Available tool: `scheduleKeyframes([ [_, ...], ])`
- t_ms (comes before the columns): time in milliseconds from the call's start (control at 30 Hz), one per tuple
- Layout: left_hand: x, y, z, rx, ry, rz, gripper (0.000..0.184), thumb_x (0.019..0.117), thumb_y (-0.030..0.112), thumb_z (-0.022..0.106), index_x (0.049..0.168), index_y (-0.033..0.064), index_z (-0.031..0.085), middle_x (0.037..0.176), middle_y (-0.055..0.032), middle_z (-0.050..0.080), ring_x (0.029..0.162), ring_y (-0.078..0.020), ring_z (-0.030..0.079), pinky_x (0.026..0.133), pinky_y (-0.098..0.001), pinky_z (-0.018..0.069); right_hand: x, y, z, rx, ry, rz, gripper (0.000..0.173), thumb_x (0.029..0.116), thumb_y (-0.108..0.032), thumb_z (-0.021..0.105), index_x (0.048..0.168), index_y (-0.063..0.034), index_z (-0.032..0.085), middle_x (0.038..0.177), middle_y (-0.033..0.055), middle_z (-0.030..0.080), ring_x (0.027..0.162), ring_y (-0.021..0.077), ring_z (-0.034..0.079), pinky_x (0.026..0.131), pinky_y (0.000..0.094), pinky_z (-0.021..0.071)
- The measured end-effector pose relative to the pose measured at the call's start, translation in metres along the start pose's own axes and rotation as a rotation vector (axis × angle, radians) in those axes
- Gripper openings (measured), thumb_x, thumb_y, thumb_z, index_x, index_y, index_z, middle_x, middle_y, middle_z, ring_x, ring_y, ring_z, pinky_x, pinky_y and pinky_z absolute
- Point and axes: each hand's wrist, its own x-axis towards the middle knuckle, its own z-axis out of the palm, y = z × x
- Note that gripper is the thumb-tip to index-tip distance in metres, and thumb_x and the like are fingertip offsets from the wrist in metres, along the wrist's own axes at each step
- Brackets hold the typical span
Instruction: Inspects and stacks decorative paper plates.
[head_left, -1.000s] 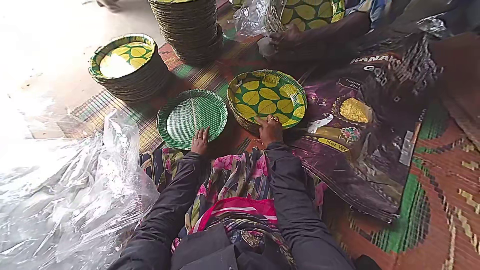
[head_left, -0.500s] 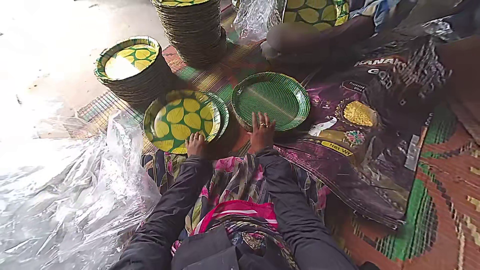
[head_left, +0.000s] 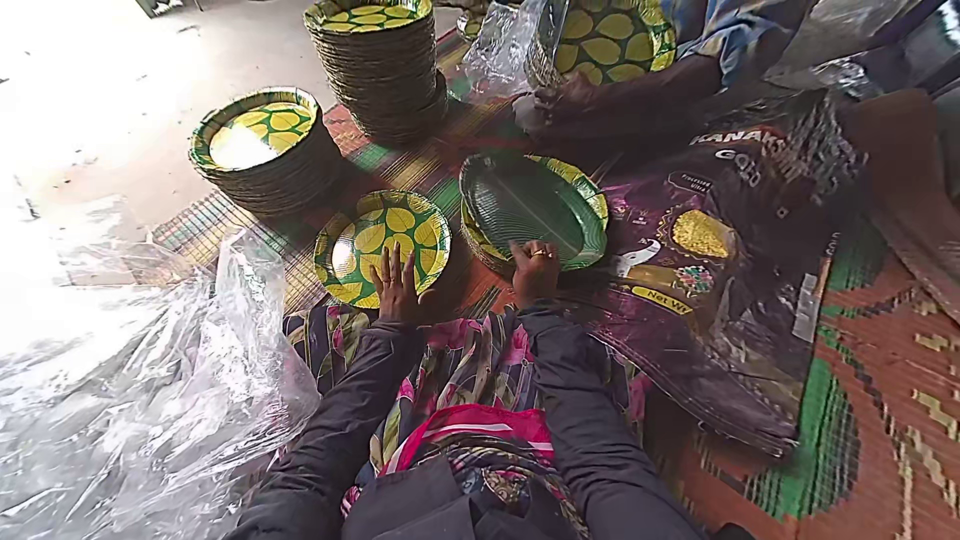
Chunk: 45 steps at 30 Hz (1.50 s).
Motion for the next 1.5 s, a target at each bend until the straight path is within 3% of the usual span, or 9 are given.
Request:
scheduleKeyframes([
  [167,0.004,0.027,-0.021,0.317,0.465,0.297,0.033,0.1042,0.026,0.059,0.137,0.0267,0.057,0.154,-0.0084,0.05,0.153,-0.0307,0.03,0.116,-0.0676,0.0139,-0.009,-0.031,0.011,0.182,0.077,-0.515,0.039,0.0881,0.011,0.062,0.119,-0.0098,0.076,0.115,0.0205,0.073,0.114,0.0424,0.067,0.109,0.0648,0.0408],
  [300,0.001,0.019,-0.021,0.208,0.043,0.067,0.018,0.0942,-0.001,0.061,0.105,0.0007,0.075,0.139,-0.0169,0.066,0.141,-0.0408,0.053,0.116,-0.0752,0.0204,-0.011,-0.036,0.028,-0.012,-0.031,-0.324,0.054,0.0896,-0.007,0.073,0.143,-0.0082,0.061,0.144,0.0216,0.06,0.138,0.0444,0.053,0.113,0.068,0.0373],
  [433,0.014,-0.01,-0.013,0.061,-0.607,-0.377,0.031,0.1031,0.008,0.055,0.132,0.0018,0.064,0.144,-0.0198,0.061,0.142,-0.0372,0.051,0.12,-0.0629,0.031,0.0,-0.009,0.016,-0.128,-0.427,0.125,0.068,0.096,-0.01,0.069,0.157,-0.0022,0.04,0.16,0.0254,0.041,0.153,0.0461,0.03,0.12,0.073,0.0165],
  [700,0.011,-0.014,0.009,-0.059,-0.684,-0.259,0.049,0.1024,0.031,0.062,0.146,0.0102,0.055,0.161,-0.0096,0.046,0.155,-0.031,0.033,0.123,-0.0612,0.025,0.015,0.003,0.009,-0.219,-0.649,0.244,0.039,0.0999,0.006,0.049,0.136,0.002,0.062,0.143,0.0256,0.058,0.139,0.0434,0.05,0.117,0.0626,0.0318],
  [867,0.008,-0.013,0.008,-0.118,-0.537,-0.248,0.075,0.0923,0.029,0.077,0.156,0.0078,0.043,0.158,-0.0199,0.046,0.154,-0.045,0.027,0.121,-0.0625,0.0284,0.021,0.02,-0.008,-0.061,-0.652,0.213,0.033,0.0996,-0.002,0.057,0.128,-0.0071,0.073,0.134,0.0255,0.064,0.133,0.0456,0.053,0.109,0.0598,0.0418],
  [1000,0.0,-0.002,0.002,-0.058,-0.114,-0.032,0.072,0.0916,0.028,0.073,0.153,0.0022,0.046,0.159,-0.0285,0.041,0.151,-0.0526,0.029,0.121,-0.0681,0.0237,0.004,0.023,-0.002,0.015,0.045,-0.046,0.027,0.0942,0.004,0.059,0.109,-0.005,0.079,0.108,0.0227,0.075,0.107,0.0459,0.068,0.104,0.0645,0.0434],
  [1167,0.004,0.019,-0.01,0.271,0.517,0.286,0.035,0.1043,0.034,0.061,0.137,0.0238,0.056,0.152,-0.0133,0.05,0.152,-0.0335,0.03,0.119,-0.0667,0.012,-0.005,-0.02,0.009,0.249,0.134,-0.498,0.032,0.0891,0.011,0.059,0.112,-0.004,0.077,0.11,0.0167,0.076,0.115,0.0388,0.068,0.112,0.0645,0.0374],
  [1300,0.0,0.015,-0.014,0.17,0.142,0.115,0.024,0.0946,0.002,0.063,0.115,0.0069,0.075,0.141,-0.0166,0.065,0.141,-0.0419,0.052,0.115,-0.0723,0.0259,-0.011,-0.031,0.03,0.125,-0.004,-0.406,0.043,0.0873,-0.002,0.073,0.13,-0.0047,0.07,0.135,0.0181,0.068,0.133,0.042,0.058,0.112,0.0684,0.0356],
  [1500,0.017,-0.014,-0.008,-0.058,-0.605,-0.374,0.03,0.1061,0.01,0.053,0.132,0.0014,0.064,0.15,-0.0173,0.057,0.146,-0.0352,0.047,0.121,-0.0573,0.0337,0.002,0.013,0.015,-0.142,-0.611,0.235,0.061,0.0988,-0.006,0.064,0.155,0.0006,0.041,0.162,0.0228,0.039,0.154,0.0435,0.027,0.122,0.0725,0.0109],
])
